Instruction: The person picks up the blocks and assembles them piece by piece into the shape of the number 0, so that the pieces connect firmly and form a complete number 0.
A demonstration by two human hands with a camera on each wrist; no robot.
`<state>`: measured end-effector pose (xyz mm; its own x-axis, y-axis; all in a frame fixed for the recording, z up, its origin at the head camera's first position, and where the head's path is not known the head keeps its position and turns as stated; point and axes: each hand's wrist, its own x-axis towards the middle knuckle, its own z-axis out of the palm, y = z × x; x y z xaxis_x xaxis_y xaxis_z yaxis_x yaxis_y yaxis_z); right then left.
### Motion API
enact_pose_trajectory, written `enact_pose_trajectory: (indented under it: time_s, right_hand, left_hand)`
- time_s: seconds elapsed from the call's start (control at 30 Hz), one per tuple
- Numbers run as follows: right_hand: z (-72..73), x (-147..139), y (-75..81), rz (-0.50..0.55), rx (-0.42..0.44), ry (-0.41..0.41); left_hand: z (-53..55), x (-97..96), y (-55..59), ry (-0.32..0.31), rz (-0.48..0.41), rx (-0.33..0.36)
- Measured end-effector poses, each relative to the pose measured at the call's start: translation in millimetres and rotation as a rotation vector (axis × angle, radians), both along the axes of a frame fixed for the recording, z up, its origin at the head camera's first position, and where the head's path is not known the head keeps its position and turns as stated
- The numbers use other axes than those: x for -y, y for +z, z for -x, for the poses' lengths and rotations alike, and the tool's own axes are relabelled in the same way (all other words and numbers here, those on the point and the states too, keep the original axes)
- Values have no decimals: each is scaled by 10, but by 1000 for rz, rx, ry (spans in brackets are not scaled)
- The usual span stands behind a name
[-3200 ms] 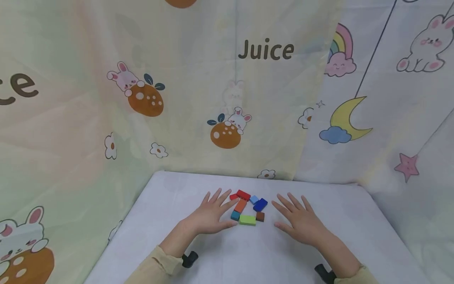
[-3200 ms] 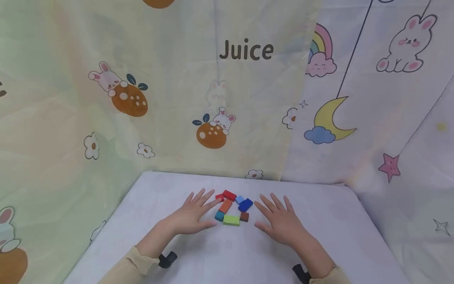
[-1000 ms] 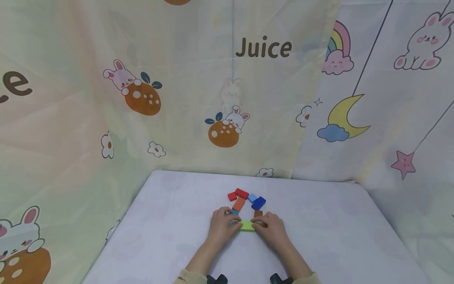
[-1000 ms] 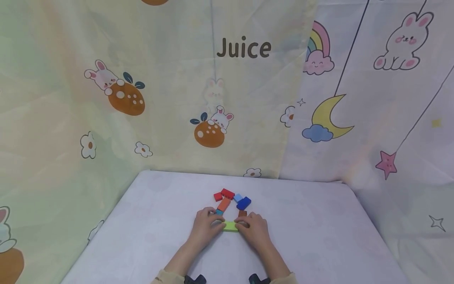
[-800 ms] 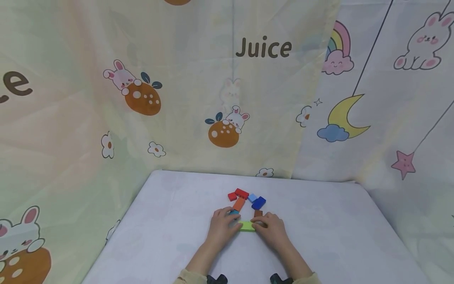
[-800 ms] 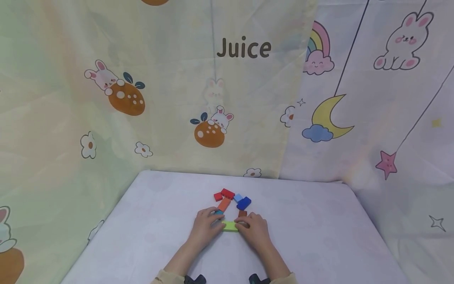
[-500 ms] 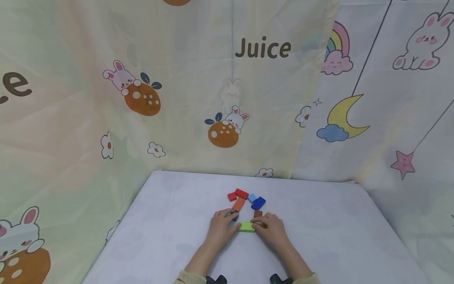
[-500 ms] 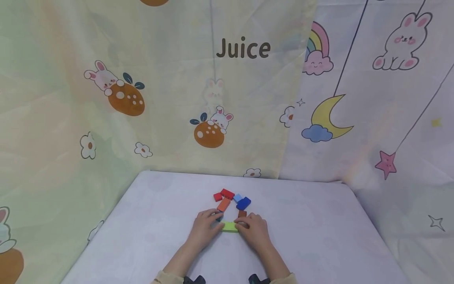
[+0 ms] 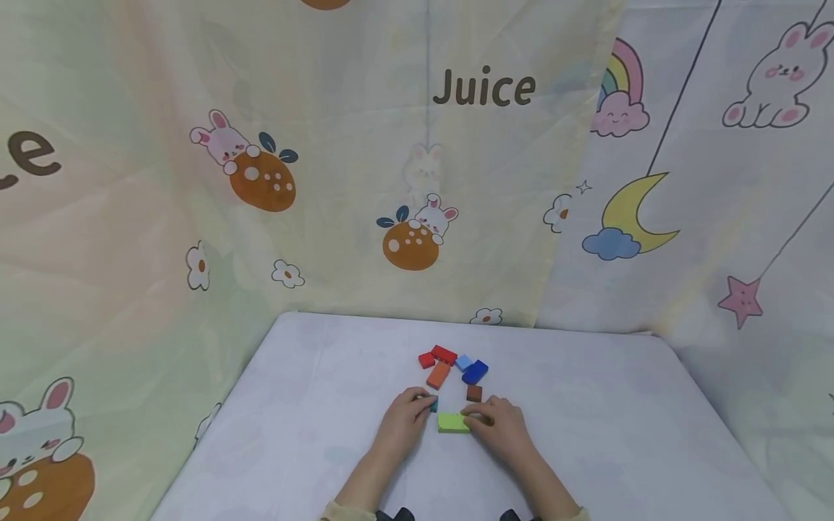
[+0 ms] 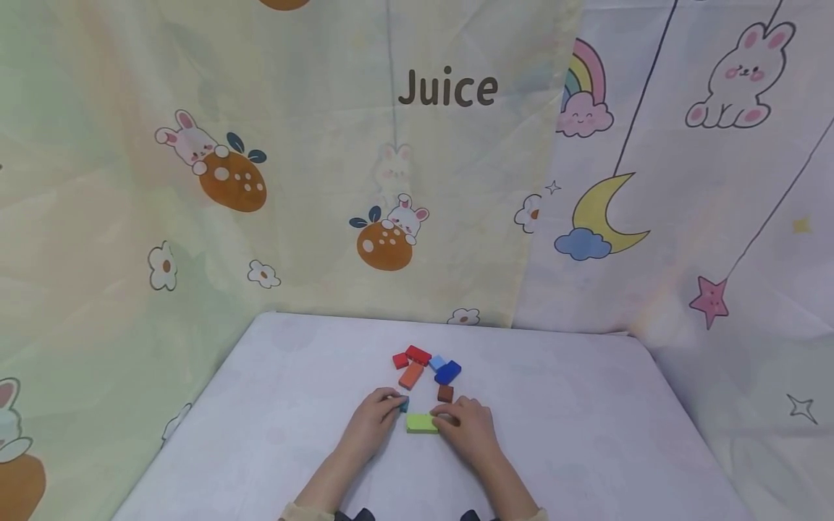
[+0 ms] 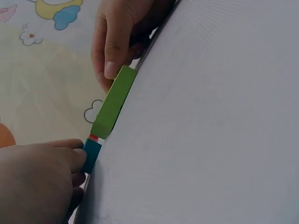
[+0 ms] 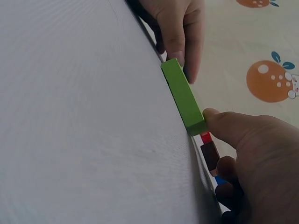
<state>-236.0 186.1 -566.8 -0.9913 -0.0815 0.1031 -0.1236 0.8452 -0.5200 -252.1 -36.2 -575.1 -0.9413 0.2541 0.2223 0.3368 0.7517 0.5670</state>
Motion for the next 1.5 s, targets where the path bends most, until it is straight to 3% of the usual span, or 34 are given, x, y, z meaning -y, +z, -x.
enact_pose_trajectory:
  time_s: [0.33,0.77,1.13,1.5]
  right_hand:
    - [-27,0,-34,-5,-3,9]
    - [-7,-14,-14,-3,0,0]
    - [-20,-4,-6,-4,12,2]
    - [-13,1,-16,-10,9,-3]
  left_hand:
    - [-64,62,21,-46,-3,11]
    - [-36,12,20,35,-40,51]
    - [-28,24,-29,24,-27,55]
    - [-50,33,1,14,-29,69]
